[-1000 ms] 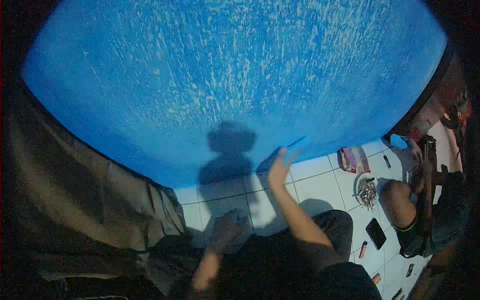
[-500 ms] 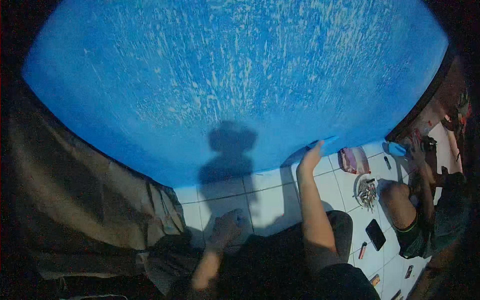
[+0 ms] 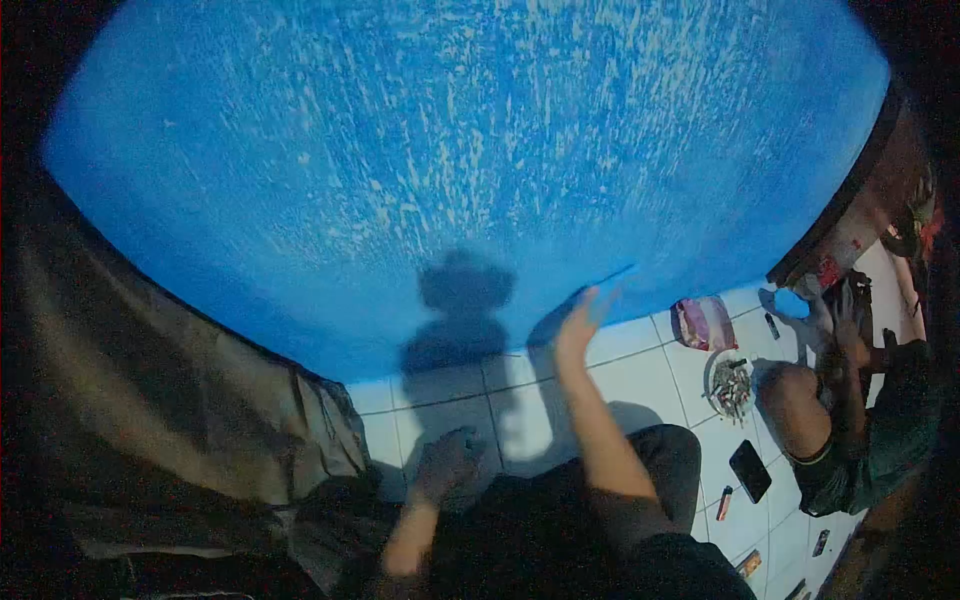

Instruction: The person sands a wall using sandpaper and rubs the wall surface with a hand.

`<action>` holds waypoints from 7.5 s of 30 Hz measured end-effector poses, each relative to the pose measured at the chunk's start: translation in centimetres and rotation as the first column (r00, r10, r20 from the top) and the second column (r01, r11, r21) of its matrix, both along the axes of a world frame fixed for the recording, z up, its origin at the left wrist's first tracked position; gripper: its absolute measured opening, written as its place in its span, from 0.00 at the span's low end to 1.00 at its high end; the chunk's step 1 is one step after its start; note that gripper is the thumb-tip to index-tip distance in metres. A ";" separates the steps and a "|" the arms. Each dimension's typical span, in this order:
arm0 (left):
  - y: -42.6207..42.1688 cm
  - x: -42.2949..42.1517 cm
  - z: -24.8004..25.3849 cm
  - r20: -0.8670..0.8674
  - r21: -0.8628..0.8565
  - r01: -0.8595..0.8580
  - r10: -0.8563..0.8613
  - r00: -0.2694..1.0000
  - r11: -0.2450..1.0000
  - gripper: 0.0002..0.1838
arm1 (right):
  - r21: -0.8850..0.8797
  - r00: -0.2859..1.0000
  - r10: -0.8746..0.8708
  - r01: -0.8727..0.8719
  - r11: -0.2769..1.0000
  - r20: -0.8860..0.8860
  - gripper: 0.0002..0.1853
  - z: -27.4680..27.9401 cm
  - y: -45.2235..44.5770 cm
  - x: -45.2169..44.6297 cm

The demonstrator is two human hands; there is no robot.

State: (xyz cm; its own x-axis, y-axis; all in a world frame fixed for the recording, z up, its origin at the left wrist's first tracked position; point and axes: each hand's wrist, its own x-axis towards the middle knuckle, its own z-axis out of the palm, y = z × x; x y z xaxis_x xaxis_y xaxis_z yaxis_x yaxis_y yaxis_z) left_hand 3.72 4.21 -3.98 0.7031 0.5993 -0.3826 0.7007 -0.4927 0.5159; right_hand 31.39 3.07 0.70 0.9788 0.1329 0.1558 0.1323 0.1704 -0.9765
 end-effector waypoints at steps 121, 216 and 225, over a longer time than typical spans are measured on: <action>0.4 -1.8 -7.3 0.032 0.158 0.182 -0.190 0.981 0.970 0.29 | 0.137 0.947 0.137 -0.101 0.985 -0.289 0.48 -3.8 2.7 -4.0; -0.4 0.7 0.1 -0.166 -0.081 0.015 -0.029 0.986 0.997 0.28 | -0.564 0.691 0.510 -0.176 0.807 0.513 0.35 -7.2 1.6 -7.4; 0.2 0.5 -0.2 -0.060 -0.121 0.077 -0.084 0.995 0.990 0.30 | -0.876 0.560 0.727 -0.006 0.483 0.397 0.41 -9.2 -1.8 -1.4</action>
State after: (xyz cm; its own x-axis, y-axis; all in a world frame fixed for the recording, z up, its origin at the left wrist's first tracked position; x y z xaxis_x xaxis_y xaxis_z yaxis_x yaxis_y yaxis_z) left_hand 4.26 4.45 -4.20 0.7187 0.4895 -0.4938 0.6951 -0.4871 0.5288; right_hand 30.02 1.26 -8.47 0.4183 0.8519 0.3151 0.8820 -0.2981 -0.3649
